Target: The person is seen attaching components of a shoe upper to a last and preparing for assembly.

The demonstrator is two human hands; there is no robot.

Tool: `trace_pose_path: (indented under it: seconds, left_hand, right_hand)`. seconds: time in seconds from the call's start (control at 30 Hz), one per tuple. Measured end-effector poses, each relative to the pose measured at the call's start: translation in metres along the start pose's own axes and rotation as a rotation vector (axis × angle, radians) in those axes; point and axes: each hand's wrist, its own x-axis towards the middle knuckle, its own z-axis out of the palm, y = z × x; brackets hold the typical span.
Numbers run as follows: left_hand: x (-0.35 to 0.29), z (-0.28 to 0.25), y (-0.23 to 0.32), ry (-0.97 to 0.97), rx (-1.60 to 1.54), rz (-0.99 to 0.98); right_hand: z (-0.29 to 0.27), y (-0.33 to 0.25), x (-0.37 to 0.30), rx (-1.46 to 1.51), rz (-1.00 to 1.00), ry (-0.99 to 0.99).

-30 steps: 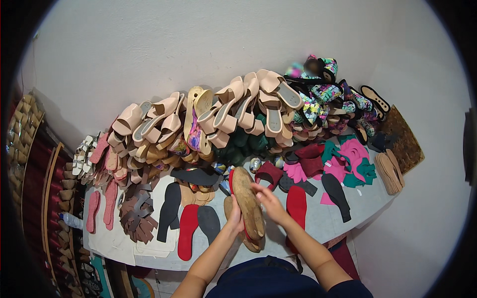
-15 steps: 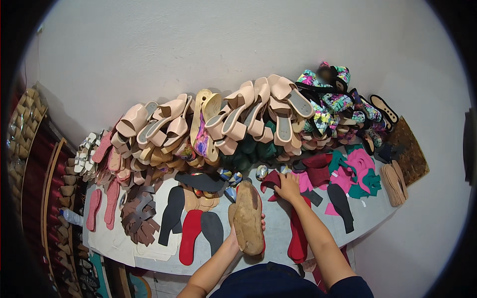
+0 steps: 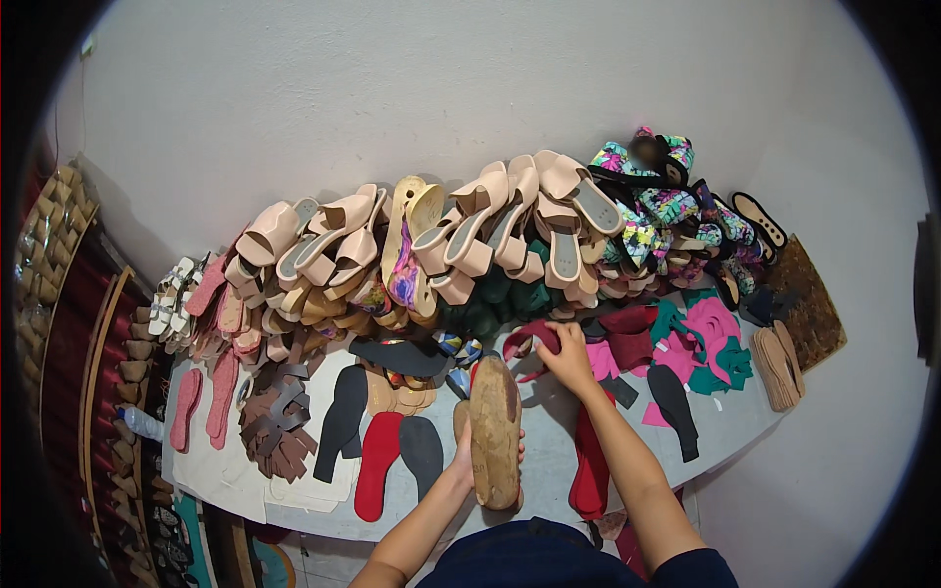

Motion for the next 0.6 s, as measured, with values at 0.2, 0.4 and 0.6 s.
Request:
trace_pose_path:
  seconds: [0.2, 0.4, 0.6]
  left_hand:
    - [-0.007, 0.001, -0.020, 0.110, 0.007, -0.023]
    - [-0.014, -0.008, -0.036, 0.028, 0.026, -0.048]
    - [-0.022, 0.010, -0.043, 0.022, 0.184, -0.105]
  right_hand:
    - [-0.039, -0.082, 0.009, -0.101, -0.309, -0.150]
    - [-0.045, -0.060, -0.011, -0.289, -0.197, 0.065]
    - [-0.021, -0.064, -0.047, -0.332, -0.290, 0.145]
